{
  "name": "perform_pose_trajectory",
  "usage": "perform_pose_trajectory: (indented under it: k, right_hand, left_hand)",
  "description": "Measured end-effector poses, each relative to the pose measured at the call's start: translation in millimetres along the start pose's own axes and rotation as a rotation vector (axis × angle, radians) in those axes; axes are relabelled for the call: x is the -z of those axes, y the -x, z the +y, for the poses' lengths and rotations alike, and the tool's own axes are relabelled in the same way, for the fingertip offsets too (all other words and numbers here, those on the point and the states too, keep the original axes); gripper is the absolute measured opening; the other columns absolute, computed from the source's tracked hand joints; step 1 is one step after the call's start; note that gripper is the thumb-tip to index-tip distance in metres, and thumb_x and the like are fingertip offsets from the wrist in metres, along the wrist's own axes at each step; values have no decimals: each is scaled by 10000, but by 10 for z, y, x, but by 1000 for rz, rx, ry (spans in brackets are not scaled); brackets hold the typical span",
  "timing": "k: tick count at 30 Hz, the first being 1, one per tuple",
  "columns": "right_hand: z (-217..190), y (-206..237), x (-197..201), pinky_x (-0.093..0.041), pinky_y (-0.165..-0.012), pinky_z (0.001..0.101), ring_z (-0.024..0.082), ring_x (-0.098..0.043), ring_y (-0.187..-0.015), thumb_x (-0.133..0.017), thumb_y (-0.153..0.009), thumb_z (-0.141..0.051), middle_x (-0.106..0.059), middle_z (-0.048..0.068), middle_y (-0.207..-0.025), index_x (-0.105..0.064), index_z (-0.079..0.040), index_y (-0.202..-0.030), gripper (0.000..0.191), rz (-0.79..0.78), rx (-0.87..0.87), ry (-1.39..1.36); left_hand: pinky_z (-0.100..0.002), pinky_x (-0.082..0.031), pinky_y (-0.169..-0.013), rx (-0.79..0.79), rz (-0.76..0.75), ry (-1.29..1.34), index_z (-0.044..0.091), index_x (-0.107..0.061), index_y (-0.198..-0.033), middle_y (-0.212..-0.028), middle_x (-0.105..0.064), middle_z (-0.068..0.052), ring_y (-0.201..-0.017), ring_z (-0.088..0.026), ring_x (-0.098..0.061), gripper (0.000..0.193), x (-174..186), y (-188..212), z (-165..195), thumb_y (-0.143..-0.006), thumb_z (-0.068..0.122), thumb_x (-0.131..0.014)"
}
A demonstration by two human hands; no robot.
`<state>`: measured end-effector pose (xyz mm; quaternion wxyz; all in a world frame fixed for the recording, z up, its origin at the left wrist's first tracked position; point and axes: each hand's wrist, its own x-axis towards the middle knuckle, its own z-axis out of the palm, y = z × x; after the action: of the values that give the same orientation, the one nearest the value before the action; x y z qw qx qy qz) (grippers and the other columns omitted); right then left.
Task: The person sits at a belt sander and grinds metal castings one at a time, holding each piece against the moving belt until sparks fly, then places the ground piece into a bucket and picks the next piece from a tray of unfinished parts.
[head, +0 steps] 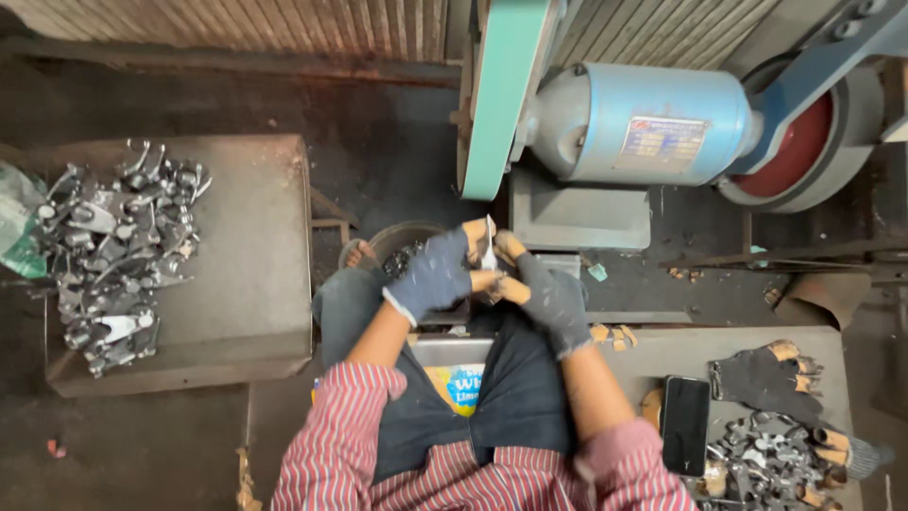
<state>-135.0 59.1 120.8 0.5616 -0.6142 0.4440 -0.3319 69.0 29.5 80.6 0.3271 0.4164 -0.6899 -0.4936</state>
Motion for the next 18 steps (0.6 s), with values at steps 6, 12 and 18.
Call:
perform_pose_trajectory:
  k: [6,12,18]
  right_hand:
    - [1018,-578,-249,-542,-908,304,152,-643,-1006,-692,-894,-201,-636,60,-1171,-512,-17,-1419,585,126,-22,-552]
    - [1258,-702,-210,-531,-771,337,175,-639,-883,-706,-984,-286,-690,117,-1009,-664,107,-1168,435,267,-278,-350]
    - [881,-667,-171,-505,-786,277,119,-608,-906,-727,-907,-271,-642,45,-1040,-560,7,-1366,562,123,-84,-512]
  left_hand:
    - [-300,-588,-801,224,-19,1031,1,-655,-1199,-1052,-736,-75,-921,-150,-724,271,-161,-510,-652,-952,112,-655]
    - [-301,-548,-765,88,95,623,-35,-696,-1147,-1044,-733,-94,-897,-147,-668,208,-226,-517,-1026,-967,68,-714]
    - [-309,-541,-814,127,-19,693,-22,-633,-1274,-1110,-702,-81,-957,-152,-656,452,-178,-476,-864,-863,88,-787]
